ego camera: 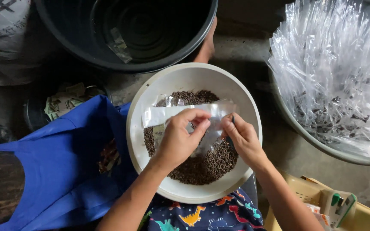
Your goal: The person scoops grains into small plastic packets by hand, then seals the packets.
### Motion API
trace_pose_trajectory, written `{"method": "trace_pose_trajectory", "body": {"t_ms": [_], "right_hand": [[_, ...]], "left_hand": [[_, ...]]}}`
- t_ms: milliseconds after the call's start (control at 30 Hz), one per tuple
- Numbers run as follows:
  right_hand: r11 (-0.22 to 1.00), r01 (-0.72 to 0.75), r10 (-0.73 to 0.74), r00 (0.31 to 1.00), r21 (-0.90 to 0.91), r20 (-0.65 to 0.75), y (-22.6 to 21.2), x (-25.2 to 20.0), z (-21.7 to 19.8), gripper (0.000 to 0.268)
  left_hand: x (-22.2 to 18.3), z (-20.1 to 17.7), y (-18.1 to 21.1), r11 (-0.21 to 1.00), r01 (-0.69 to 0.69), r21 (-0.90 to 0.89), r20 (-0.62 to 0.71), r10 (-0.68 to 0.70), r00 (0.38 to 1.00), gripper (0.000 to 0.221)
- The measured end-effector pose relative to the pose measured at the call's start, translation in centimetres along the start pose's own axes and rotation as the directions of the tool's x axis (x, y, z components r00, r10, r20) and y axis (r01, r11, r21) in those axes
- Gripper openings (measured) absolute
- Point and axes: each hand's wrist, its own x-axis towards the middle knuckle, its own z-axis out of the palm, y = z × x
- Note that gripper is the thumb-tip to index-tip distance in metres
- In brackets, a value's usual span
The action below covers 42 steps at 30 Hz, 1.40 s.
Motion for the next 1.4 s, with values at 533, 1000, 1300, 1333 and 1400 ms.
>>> {"method": "trace_pose_trajectory", "body": {"t_ms": [533, 1000, 1300, 1333, 1400], "right_hand": [[0.993, -0.109, 0.114, 0.981, 0.042, -0.156, 1.5, -0.3, -1.5, 0.039], [0.994, -0.035, 0.063, 0.956, 0.102, -0.287, 2.2, -1.8, -4.3, 0.029], [0.862, -0.082, 0.104, 0.994, 0.501, -0.015, 0.3, -1.1, 2.2, 0.019], [0.861, -0.087, 0.106, 0.994, 0.501, -0.010, -1.0, -0.2, 1.9, 0.019], [0.994, 0.061, -0.082, 0.966, 0.094, 0.247, -3.6, 1.6, 1.4, 0.054]], "left_hand": [[4.3, 5.1, -8.2, 0.921, 0.218, 0.321, 0.198, -0.291, 0.936, 0.045], [5.2, 5.6, -8.7, 0.952, 0.111, 0.285, 0.082, -0.139, 0.987, 0.012], [1.4, 0.3, 5.0, 0.932, -0.333, 0.146, 0.032, 0.332, 0.943, 0.008], [0.9, -0.8, 6.9, 0.933, -0.328, 0.148, 0.029, 0.328, 0.944, 0.008], [0.2, -3.2, 10.6, 0.958, -0.210, -0.197, 0.111, 0.235, 0.966, 0.013]]}}
